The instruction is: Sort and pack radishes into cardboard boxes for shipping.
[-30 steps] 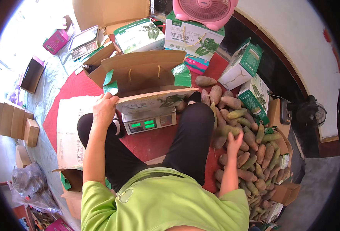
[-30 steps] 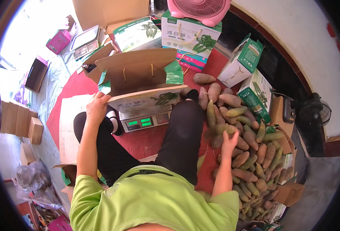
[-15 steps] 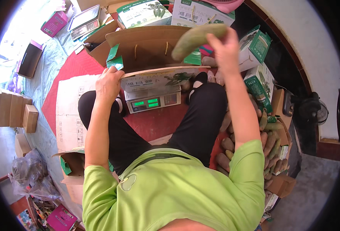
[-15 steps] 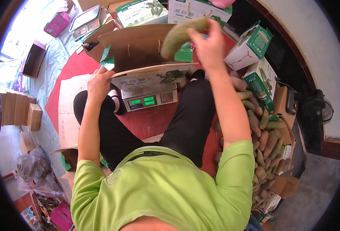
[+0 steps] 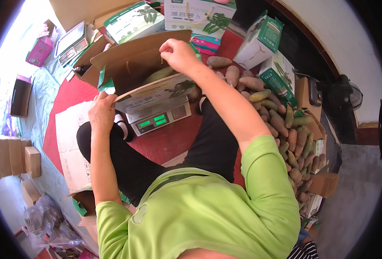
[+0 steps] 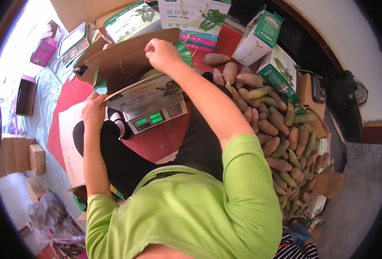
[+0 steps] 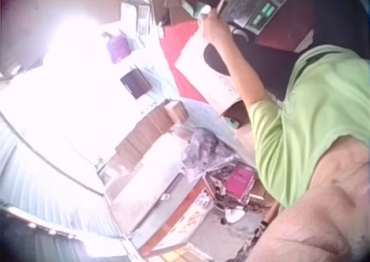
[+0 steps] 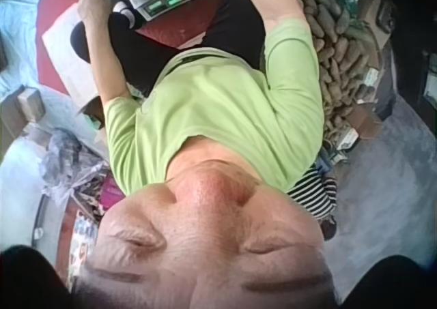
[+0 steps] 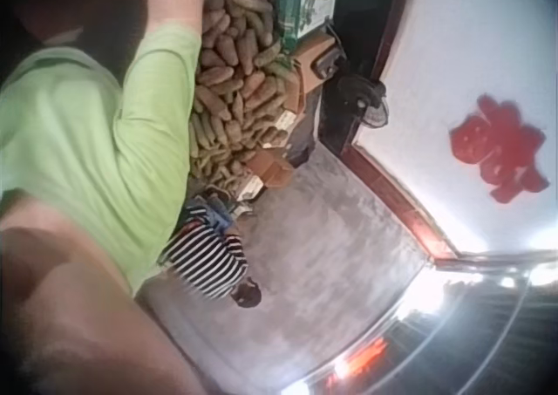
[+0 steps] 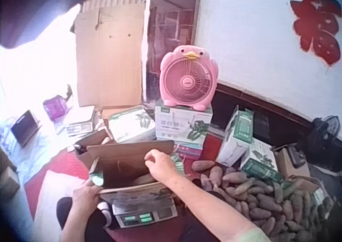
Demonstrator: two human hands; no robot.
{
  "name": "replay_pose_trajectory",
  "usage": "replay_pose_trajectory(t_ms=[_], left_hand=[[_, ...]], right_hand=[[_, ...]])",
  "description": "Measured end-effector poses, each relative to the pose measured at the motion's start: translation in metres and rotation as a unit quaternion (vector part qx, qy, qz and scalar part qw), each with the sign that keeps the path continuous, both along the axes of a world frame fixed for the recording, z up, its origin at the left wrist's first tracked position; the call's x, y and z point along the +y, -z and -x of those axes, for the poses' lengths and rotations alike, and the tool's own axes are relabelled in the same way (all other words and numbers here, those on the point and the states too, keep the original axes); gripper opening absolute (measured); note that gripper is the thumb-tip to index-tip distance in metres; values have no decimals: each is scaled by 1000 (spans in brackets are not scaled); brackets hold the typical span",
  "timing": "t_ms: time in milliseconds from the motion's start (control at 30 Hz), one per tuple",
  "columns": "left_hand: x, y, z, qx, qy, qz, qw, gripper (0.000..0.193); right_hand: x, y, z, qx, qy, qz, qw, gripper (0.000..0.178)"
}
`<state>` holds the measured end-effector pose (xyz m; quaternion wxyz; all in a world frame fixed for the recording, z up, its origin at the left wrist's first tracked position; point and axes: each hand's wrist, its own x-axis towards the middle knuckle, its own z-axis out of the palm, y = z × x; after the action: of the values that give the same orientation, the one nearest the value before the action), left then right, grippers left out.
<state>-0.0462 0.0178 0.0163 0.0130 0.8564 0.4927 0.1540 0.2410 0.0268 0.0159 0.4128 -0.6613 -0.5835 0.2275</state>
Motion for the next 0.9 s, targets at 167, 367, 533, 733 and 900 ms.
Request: replay_pose_trajectory(t_ms=[167,367,533,733,900], left_hand=[[0,2,-10,-9,10,25,1000,15],[1,3,-8,-9,9,25,1000,17],[3,4,-9,8,20,9,1000,18],[9,14,-6,15,49,-5,999,20],[6,13,-6,40,46,3,998,19]], right_hand=[[-61,-13,-79,74,39,-81,993,14],[-172,42,-155,223,194,20,955,19],[-281,159,-167,259,354,158,885,11],[-415,304,-106,117,365,340,859,4],[-455,335,-67,102,362,435,818,8]])
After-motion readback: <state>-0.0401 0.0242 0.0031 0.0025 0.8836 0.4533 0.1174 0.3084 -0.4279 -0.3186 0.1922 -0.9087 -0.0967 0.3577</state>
